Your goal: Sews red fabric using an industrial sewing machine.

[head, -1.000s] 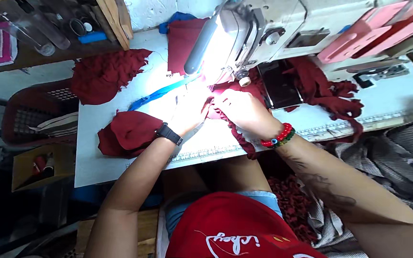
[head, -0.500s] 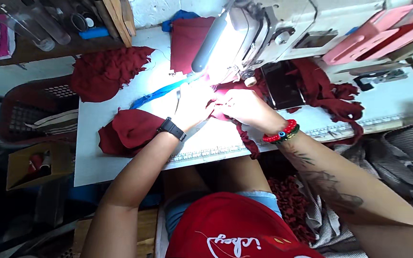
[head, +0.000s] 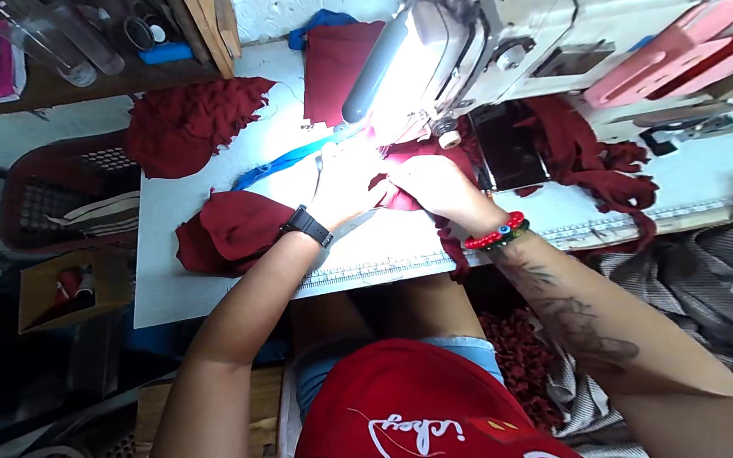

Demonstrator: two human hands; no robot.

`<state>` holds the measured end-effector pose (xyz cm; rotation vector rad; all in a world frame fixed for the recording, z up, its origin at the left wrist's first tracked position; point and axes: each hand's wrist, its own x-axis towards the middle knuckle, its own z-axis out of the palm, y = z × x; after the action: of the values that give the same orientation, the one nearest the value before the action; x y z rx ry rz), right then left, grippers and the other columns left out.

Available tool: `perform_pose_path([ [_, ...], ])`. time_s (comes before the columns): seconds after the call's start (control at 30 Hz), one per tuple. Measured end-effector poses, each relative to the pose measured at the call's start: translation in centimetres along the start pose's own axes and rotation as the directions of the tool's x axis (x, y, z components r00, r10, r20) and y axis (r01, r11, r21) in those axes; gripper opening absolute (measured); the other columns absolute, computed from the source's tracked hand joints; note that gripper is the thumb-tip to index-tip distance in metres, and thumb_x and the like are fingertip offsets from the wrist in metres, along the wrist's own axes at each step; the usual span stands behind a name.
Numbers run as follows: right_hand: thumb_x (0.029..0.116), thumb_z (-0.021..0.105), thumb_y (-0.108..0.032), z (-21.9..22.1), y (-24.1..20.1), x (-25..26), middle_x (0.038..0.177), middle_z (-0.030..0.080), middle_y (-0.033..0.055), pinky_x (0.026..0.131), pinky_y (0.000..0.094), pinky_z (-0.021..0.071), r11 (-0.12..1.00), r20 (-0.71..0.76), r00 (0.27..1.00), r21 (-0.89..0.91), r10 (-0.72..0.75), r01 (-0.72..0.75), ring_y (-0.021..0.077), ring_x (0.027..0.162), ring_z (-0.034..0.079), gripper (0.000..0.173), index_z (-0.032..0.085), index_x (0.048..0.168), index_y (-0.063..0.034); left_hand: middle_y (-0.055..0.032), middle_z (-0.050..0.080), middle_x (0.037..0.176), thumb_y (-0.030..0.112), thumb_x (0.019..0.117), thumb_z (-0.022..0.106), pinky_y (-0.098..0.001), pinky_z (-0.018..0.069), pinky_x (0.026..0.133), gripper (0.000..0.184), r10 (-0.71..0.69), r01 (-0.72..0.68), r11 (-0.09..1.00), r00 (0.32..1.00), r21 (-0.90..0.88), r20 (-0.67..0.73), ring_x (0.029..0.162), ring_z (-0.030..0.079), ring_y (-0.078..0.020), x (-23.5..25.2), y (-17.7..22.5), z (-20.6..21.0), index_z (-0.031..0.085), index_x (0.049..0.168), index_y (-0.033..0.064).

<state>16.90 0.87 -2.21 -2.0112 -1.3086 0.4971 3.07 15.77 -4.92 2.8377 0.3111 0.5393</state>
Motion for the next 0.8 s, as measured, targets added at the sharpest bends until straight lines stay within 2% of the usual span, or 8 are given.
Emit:
perform_pose_path([
  [0.07, 0.1000, 0.067, -0.024, -0.4, 0.2, 1.4, 0.097, 0.072, 0.0097, 0.088, 0.0434, 0.0522, 0.999, 0.038, 0.998, 0.015, 0.048, -0.048, 0.0187, 0.093, 0.066, 0.021, 0.076, 0.100, -0.0052, -0.0041, 0.071, 0.116, 0.036, 0.0996, 0.056, -0.0535, 0.0317, 0.105, 0.027, 0.012, -0.012, 1.000, 0.999, -0.009, -0.040, 0.120, 0.058, -0.0261, 0.2, -0.1, -0.2, 0.078, 0.108, 0.0216],
  [0.13, 0.0955, 0.072, -0.022, -0.2, 0.1, 1.2, 0.097, 0.071, 0.0100, 0.082, 0.0425, 0.0535, 1.000, -0.012, 1.000, 0.001, 0.027, -0.027, 0.0192, 0.088, 0.066, 0.017, 0.073, 0.104, -0.0066, -0.0040, 0.072, 0.116, 0.034, 0.0997, 0.056, -0.0533, 0.0330, 0.102, 0.026, 0.001, -0.002, 1.000, 0.998, -0.027, -0.064, 0.118, 0.058, -0.0271, 0.3, -0.1, -0.2, 0.078, 0.106, 0.0210],
  [0.23, 0.0978, 0.066, -0.015, 0.9, -0.6, -0.9, 0.086, 0.067, 0.0131, 0.064, 0.0498, 0.0532, 0.967, -0.118, 0.982, -0.224, -0.149, 0.120, 0.0285, 0.077, 0.067, 0.011, 0.065, 0.104, -0.0069, -0.0005, 0.073, 0.118, 0.032, 0.0997, 0.056, -0.0525, 0.0335, 0.103, 0.025, -0.015, 0.013, 0.999, 0.997, -0.034, -0.082, 0.119, 0.059, -0.0244, 0.2, -0.4, 0.1, 0.078, 0.106, 0.0226],
  [0.33, 0.1004, 0.056, -0.008, 2.0, -1.7, -3.0, 0.103, 0.068, 0.0167, 0.067, 0.0527, 0.0559, 0.857, -0.062, 0.957, -0.464, -0.285, 0.225, 0.0344, 0.087, 0.069, 0.017, 0.070, 0.109, -0.0035, -0.0018, 0.072, 0.122, 0.028, 0.1005, 0.057, -0.0552, 0.0331, 0.108, 0.023, -0.007, 0.006, 0.999, 1.000, -0.054, -0.024, 0.123, 0.060, -0.0247, -0.2, -0.2, -0.7, 0.078, 0.109, 0.0209],
  [0.43, 0.1031, 0.052, -0.013, 2.9, -2.1, -5.0, 0.108, 0.065, 0.0211, 0.065, 0.0514, 0.0564, 0.832, -0.009, 0.966, -0.510, -0.259, 0.218, 0.0367, 0.087, 0.069, 0.030, 0.067, 0.124, 0.0018, -0.0099, 0.071, 0.119, 0.023, 0.0987, 0.060, -0.0610, 0.0352, 0.107, 0.021, 0.012, -0.010, 0.999, 0.998, -0.036, 0.055, 0.120, 0.062, -0.0315, -1.0, 0.5, -2.2, 0.077, 0.106, 0.0129],
  [0.5, 0.1022, 0.054, -0.013, 3.1, -1.6, -5.4, 0.108, 0.063, 0.0226, 0.064, 0.0503, 0.0558, 0.840, -0.016, 0.967, -0.499, -0.256, 0.214, 0.0371, 0.085, 0.068, 0.033, 0.066, 0.129, 0.0017, -0.0122, 0.071, 0.111, 0.022, 0.0971, 0.064, -0.0605, 0.0397, 0.102, 0.018, 0.064, -0.064, 0.998, 0.998, 0.019, -0.012, 0.112, 0.065, -0.0331, -1.5, 0.7, -2.1, 0.076, 0.102, 0.0098],
  [0.6, 0.1008, 0.057, -0.010, 2.8, -1.5, -5.2, 0.108, 0.063, 0.0214, 0.070, 0.0494, 0.0581, 0.875, -0.041, 0.969, -0.440, -0.246, 0.203, 0.0354, 0.088, 0.068, 0.026, 0.070, 0.119, 0.0019, -0.0112, 0.068, 0.131, 0.013, 0.0989, 0.061, -0.0539, 0.0411, 0.109, 0.024, 0.196, -0.199, 0.979, 0.979, -0.053, -0.050, 0.128, 0.059, -0.0299, -1.8, 0.9, -2.1, 0.074, 0.119, 0.0082],
  [0.8, 0.0973, 0.060, -0.008, 1.5, -1.5, -5.3, 0.103, 0.066, 0.0154, 0.080, 0.0472, 0.0566, 0.931, -0.009, 0.973, -0.292, -0.230, 0.218, 0.0293, 0.095, 0.067, 0.018, 0.074, 0.107, -0.0014, -0.0106, 0.071, 0.125, 0.016, 0.0987, 0.055, -0.0529, 0.0461, 0.105, 0.028, 0.145, -0.134, 0.978, 0.988, -0.158, 0.061, 0.123, 0.063, -0.0291, -1.5, 0.4, -1.4, 0.075, 0.117, 0.0112],
])
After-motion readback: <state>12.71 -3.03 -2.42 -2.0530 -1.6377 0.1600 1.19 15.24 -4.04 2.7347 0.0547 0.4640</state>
